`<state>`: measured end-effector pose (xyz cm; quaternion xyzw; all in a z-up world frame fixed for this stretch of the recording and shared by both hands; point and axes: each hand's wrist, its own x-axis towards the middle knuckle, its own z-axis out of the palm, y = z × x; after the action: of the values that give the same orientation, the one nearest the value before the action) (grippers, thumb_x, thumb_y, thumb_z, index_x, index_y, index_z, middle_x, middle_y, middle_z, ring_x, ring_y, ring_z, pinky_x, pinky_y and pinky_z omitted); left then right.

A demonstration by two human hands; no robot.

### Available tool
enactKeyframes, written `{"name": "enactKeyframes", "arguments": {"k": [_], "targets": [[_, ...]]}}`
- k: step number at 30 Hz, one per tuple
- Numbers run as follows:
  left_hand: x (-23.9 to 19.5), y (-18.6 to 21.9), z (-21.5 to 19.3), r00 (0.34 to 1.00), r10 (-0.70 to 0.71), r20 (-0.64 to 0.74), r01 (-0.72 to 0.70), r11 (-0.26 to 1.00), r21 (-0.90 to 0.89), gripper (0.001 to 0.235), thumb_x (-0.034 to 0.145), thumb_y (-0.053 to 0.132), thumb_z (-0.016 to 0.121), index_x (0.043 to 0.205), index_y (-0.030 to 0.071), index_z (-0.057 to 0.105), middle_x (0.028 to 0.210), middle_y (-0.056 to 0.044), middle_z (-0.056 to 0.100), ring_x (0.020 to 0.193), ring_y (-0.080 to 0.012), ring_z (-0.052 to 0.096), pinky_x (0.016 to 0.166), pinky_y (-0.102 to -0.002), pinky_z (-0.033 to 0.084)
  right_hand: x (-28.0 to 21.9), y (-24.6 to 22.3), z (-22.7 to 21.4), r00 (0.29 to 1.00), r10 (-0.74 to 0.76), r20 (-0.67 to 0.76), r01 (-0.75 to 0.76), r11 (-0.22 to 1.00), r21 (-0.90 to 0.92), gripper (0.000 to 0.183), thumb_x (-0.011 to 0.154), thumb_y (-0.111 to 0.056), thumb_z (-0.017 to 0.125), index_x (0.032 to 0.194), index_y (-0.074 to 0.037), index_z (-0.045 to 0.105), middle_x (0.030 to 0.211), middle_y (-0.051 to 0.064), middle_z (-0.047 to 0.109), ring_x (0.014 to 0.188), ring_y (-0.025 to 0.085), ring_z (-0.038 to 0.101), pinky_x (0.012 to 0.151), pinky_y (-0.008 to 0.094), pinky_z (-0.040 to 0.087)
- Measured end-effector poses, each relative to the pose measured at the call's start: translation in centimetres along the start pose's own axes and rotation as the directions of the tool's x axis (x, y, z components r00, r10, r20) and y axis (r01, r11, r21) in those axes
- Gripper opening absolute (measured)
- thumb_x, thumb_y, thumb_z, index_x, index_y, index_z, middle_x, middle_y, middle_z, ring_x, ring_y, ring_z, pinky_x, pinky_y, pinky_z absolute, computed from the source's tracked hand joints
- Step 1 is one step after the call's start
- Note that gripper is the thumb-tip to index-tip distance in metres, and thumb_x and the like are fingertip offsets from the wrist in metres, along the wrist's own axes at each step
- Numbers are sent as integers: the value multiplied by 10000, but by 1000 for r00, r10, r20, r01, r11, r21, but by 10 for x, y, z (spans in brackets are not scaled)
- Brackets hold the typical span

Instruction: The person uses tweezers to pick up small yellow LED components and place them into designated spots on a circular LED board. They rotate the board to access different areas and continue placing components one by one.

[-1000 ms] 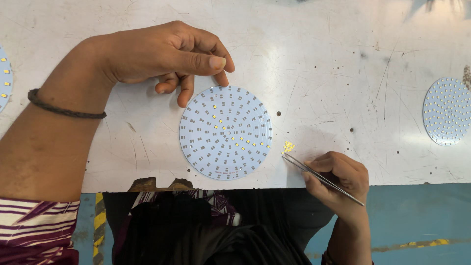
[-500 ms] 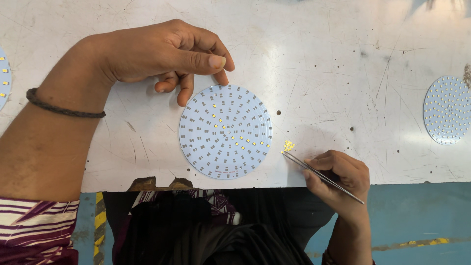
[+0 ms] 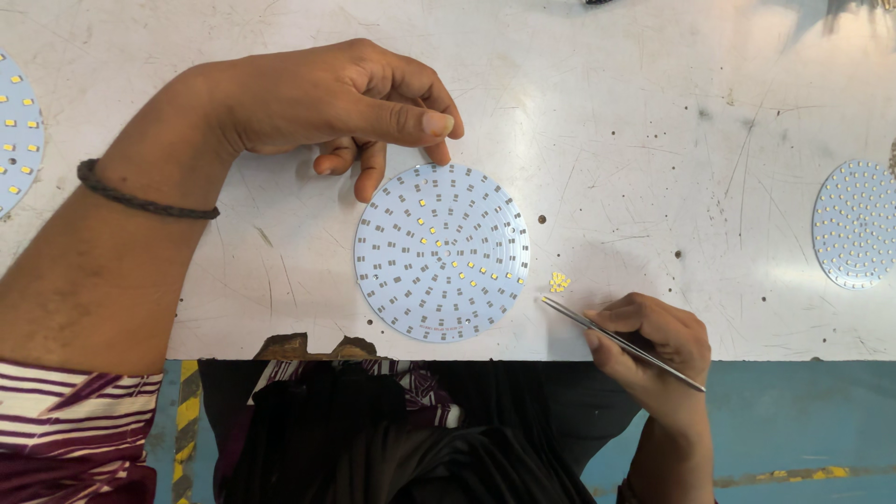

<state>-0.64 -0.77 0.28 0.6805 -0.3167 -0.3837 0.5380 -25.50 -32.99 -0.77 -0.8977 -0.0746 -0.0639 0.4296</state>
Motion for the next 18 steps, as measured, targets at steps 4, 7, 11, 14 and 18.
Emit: {"name": "enactKeyframes", "arguments": {"k": [4, 7, 11, 14, 18], "targets": [[0, 2, 1, 1000, 3, 4, -3, 1000, -10, 615, 901, 519, 626, 1218, -7, 665, 1023, -171, 790, 453, -133, 730, 276, -159, 462, 6, -2, 7, 998, -21, 61, 21, 1000, -6, 176, 769, -87, 832, 791, -15, 673, 725, 71, 701, 609, 97, 667, 545, 207, 478], [0, 2, 1, 1000, -23, -16, 24, 1000, 15, 614, 890, 520, 626, 1207, -4, 669, 1007, -172, 793, 448, -137, 727, 284, -163, 465, 12, -6, 11, 996, -17, 84, 19, 1000, -20, 191, 746, -92, 845, 783, -24, 670, 706, 62, 697, 588, 91, 664, 515, 207, 464], [0, 1, 1, 1000, -13, -11, 13, 1000, 9, 612, 895, 514, 629, 1214, -7, 666, 1006, -182, 793, 448, -140, 727, 283, -161, 465, 15, -10, 13, 995, 3, 97, -1, 1000, -19, 192, 752, -89, 847, 793, -24, 671, 692, 57, 692, 570, 83, 659, 494, 211, 457], [1, 0, 1, 1000, -6, -4, 6, 1000, 3, 608, 902, 508, 625, 1219, -9, 663, 1007, -187, 791, 445, -137, 727, 283, -159, 470, 14, -9, 14, 994, -49, 94, 51, 998, -25, 185, 772, -94, 838, 817, -27, 671, 732, 63, 701, 615, 94, 670, 526, 216, 473], [0, 3, 1, 1000, -6, 3, 7, 1000, -9, 601, 902, 498, 619, 1219, -10, 662, 1011, -193, 783, 447, -128, 722, 284, -157, 470, 8, -6, 6, 999, -41, 29, 42, 999, -32, 163, 759, -87, 806, 807, -9, 671, 704, 65, 676, 573, 87, 627, 512, 208, 442]]}}
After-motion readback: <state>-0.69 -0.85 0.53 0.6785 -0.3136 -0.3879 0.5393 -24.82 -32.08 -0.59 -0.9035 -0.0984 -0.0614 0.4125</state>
